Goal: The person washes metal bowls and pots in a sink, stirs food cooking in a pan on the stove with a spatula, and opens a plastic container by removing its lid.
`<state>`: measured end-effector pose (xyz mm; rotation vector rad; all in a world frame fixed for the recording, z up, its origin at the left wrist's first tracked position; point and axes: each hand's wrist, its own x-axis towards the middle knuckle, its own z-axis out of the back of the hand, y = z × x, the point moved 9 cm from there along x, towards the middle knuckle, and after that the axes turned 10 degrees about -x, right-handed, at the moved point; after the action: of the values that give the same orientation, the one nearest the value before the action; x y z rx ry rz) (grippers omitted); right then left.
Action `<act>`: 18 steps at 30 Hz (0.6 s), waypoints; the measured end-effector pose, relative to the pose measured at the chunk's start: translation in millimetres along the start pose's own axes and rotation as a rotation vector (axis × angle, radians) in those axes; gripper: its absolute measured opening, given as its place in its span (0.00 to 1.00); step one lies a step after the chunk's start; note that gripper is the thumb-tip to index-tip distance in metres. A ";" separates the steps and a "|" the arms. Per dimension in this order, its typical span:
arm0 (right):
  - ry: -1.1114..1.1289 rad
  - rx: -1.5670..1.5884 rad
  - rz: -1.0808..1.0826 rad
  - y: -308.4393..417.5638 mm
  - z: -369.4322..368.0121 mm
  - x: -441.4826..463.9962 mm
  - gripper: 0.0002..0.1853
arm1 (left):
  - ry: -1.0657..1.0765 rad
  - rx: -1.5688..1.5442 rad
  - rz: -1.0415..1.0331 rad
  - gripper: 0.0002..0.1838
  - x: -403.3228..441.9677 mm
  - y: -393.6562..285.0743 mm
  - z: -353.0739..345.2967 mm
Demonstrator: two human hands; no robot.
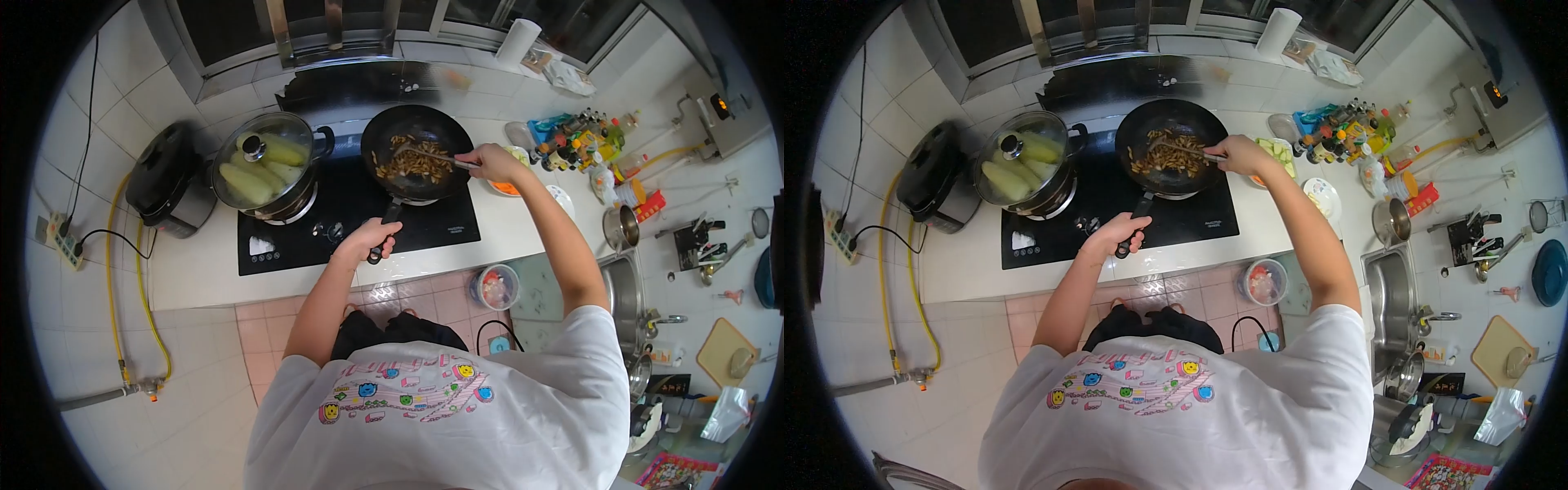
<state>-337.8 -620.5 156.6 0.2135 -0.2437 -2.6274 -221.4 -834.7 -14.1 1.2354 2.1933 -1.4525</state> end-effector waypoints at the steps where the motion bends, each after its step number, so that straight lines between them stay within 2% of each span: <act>1: 0.022 -0.085 -0.003 3.8 7.9 -13.6 0.24 | 0.000 -0.011 0.009 0.14 0.2 2.1 -1.2; 3: 0.059 -0.218 -0.030 13.1 30.6 -42.0 0.23 | -0.004 -0.030 0.022 0.14 0.2 2.4 -1.0; 6: 0.149 -0.200 -0.174 12.3 69.6 -81.7 0.22 | -0.013 -0.012 0.022 0.14 -1.3 1.0 -1.3; 9: 0.171 -0.197 -0.105 -6.4 60.8 -102.7 0.23 | -0.012 -0.079 0.033 0.14 -4.2 1.2 -4.0; 12: 0.093 -0.153 -0.153 -15.7 21.5 -87.6 0.22 | -0.035 -0.030 0.040 0.14 -4.1 0.8 -2.3; 16: 0.093 0.252 -0.580 -17.8 15.5 -77.9 0.20 | -0.018 -0.072 0.043 0.13 -3.8 -0.4 -2.4; 17: 0.042 0.303 -0.619 -16.9 17.6 -74.6 0.20 | -0.015 -0.088 0.043 0.13 -4.8 0.0 -4.1; 18: -0.044 0.273 -0.555 -14.0 17.1 -66.1 0.20 | -0.011 -0.102 0.047 0.12 -5.8 1.5 -6.1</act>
<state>-290.2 -574.0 177.3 0.3572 -0.6401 -3.1416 -215.2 -832.3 -8.7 1.2333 2.1870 -1.3088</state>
